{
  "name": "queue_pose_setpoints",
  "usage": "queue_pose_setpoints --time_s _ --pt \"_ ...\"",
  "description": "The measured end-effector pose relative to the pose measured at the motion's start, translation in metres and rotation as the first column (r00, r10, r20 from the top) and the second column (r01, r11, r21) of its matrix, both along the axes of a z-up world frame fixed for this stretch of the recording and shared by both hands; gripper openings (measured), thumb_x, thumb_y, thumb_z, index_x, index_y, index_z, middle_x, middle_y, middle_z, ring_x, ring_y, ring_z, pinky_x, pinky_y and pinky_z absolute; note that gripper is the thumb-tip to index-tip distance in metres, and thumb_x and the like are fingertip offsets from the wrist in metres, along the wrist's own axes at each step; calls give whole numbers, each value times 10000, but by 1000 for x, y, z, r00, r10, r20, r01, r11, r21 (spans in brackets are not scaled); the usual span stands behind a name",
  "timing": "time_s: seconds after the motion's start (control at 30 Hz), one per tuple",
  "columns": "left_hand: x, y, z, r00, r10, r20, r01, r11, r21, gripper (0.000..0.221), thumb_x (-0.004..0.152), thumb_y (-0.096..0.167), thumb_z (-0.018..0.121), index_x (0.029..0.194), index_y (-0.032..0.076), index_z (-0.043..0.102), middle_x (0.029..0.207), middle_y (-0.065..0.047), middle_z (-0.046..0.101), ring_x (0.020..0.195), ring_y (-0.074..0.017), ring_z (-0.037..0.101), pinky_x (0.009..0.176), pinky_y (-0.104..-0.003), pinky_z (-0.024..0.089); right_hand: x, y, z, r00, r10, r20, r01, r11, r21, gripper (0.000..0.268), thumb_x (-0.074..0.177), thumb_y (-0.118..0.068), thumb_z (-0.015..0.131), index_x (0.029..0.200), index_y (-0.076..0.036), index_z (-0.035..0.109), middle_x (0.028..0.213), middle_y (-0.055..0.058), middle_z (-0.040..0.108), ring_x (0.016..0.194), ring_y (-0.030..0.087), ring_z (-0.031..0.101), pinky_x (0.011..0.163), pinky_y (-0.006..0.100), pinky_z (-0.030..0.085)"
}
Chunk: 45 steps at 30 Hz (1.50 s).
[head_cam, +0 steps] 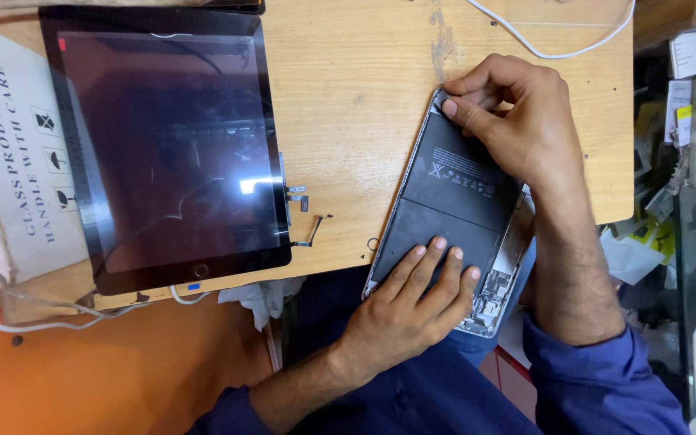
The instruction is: The person applies adhesive to the edges of a disassembled tablet chassis and presses down internal components. They then briefly handle a smartphone before returning to apply more adhesive to the tablet.
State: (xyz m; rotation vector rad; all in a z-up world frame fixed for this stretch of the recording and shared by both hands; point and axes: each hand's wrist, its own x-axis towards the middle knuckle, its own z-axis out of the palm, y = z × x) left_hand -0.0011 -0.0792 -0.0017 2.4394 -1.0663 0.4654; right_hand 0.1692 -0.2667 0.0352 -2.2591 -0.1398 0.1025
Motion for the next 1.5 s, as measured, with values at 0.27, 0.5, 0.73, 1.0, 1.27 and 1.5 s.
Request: queue_pose_setpoints --time_s 0.27,0.5,0.73,1.0,1.27,1.5 --pt "-1 -2 -3 1000 4 -14 -4 1000 -12 317 1091 262 553 1355 111 643 1359 -98 650 1381 -311 576 1238 -417 419 0 6 5 996 -72 53 74 997 -35 128 979 -41 827 1073 -9 747 853 32 736 697 57 693 602 208 552" --pt "-1 2 -3 1000 -17 -19 17 1000 -1 342 1069 256 541 1361 110 643 1365 -87 648 1374 -301 583 1228 -409 424 2 2 2 997 -55 63 58 996 -61 172 962 -46 847 1110 -30 762 863 22 743 707 49 682 597 199 537" --pt "4 8 -5 1000 -30 -5 30 999 -26 324 1076 266 545 1344 118 653 1361 -68 664 1372 -297 580 1220 -406 431 9 0 3 982 81 171 -50 983 -177 174 914 -13 877 1060 -15 782 1005 75 744 791 108 703 669 244 545" --pt "6 9 -8 999 -40 20 41 999 -25 316 1087 288 554 1338 136 669 1352 -48 673 1378 -302 575 1225 -416 418 2 7 7 978 39 204 0 982 -189 197 857 -30 889 1022 -29 782 836 64 652 704 129 633 623 264 494" --pt "5 7 -10 999 -44 27 44 999 -11 315 1094 295 550 1343 144 670 1351 -37 677 1385 -301 571 1238 -420 404 2 6 8 971 83 225 -51 988 -144 216 864 3 872 1057 -20 779 874 62 650 738 112 628 650 250 500" --pt "5 8 -9 999 -46 9 46 999 -13 311 1088 290 555 1334 143 674 1341 -38 684 1378 -294 574 1236 -415 407 -1 12 9 975 -31 218 51 995 -90 153 918 -4 859 1038 -16 764 887 44 676 720 81 615 637 230 485"
